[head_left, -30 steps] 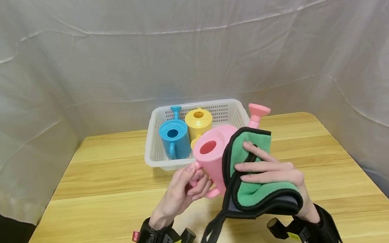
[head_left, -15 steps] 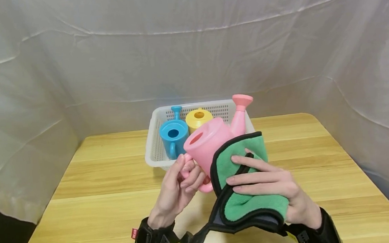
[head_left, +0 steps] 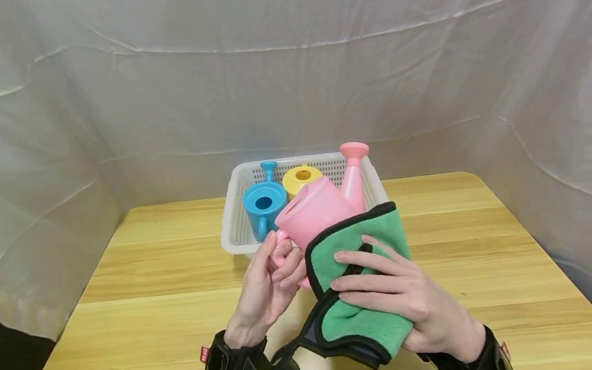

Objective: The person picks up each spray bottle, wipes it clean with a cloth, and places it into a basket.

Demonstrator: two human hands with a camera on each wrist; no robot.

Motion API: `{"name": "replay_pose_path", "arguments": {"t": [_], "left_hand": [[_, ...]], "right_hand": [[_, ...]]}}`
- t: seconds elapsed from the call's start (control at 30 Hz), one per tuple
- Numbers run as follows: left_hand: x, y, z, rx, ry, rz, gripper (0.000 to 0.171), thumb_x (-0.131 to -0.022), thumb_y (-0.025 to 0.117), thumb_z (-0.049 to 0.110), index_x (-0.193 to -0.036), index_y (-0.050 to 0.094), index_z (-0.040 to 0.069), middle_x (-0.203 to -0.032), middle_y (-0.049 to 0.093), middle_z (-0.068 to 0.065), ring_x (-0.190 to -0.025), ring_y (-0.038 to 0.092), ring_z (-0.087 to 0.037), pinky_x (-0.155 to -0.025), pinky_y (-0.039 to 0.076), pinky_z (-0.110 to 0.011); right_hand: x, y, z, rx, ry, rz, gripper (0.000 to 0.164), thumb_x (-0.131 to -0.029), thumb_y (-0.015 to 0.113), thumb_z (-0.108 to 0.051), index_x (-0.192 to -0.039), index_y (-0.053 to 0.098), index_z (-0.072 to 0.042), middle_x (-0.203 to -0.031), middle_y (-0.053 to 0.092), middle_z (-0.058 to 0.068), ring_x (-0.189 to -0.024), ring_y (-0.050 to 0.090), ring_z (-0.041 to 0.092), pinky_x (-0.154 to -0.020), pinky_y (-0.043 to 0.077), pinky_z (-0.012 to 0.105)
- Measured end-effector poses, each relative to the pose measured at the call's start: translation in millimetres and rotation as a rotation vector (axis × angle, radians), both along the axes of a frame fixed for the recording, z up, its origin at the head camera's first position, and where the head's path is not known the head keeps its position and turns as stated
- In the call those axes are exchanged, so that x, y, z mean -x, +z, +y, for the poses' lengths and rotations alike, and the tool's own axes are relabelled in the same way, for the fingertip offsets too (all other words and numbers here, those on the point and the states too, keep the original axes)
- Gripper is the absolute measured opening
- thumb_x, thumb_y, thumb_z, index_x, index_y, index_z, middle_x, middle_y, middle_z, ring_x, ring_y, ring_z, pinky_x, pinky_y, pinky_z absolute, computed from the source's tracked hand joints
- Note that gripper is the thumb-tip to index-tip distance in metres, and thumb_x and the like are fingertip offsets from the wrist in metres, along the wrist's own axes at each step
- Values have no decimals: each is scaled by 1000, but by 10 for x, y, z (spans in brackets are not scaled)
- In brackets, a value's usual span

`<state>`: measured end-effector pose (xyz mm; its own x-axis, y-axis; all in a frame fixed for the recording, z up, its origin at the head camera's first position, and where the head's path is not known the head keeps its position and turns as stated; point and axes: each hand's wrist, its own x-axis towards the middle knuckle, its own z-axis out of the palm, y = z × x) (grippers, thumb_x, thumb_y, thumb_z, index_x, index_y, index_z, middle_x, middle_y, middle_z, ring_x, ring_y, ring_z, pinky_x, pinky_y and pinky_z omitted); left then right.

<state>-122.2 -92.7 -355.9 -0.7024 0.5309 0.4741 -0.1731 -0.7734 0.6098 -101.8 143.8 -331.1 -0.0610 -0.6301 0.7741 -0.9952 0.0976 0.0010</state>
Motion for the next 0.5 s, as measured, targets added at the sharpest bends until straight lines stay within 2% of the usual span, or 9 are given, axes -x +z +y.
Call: {"name": "replay_pose_path", "arguments": {"t": [0.1,0.17,0.27,0.37,0.43,0.5], "left_hand": [[6,-4,-4,10,0,16,39,-112,7,28,-86,33,15,-68,22,2,-61,23,-12,-62,21,-23],[9,0,-6,20,0,28,40,-112,6,27,-86,33,15,-68,23,2,-61,23,-12,-64,32,-16],[12,7,-12,48,15,38,40,-112,5,27,-86,33,15,-67,23,2,-61,24,-13,-76,46,-17],[12,12,-13,66,28,42,40,-111,5,27,-86,33,16,-66,24,3,-60,24,-12,-79,45,-21],[15,8,-12,63,30,45,40,-111,5,27,-86,33,16,-66,24,3,-60,24,-13,-78,44,-22],[17,3,-12,54,23,51,40,-111,4,27,-87,33,16,-66,24,3,-60,24,-13,-79,49,-19]], "right_hand": [[28,-11,-2,42,36,-31,33,-100,48,-17,-110,72,2,-118,72,14,-142,48,32,-127,19,50],[49,-21,1,90,79,-76,31,-101,53,-19,-109,72,4,-119,72,15,-141,49,33,-126,20,50],[75,-32,9,184,166,-175,30,-101,57,-18,-110,71,6,-123,71,16,-141,48,35,-126,21,49],[85,-33,11,248,224,-242,29,-101,58,-16,-115,70,7,-129,69,15,-143,47,35,-127,21,47],[88,-25,6,248,219,-225,30,-101,58,-17,-114,70,7,-129,69,15,-144,46,35,-127,21,47],[82,-28,-3,210,171,-172,30,-101,58,-19,-111,72,6,-125,71,16,-143,47,35,-127,21,48]]}}
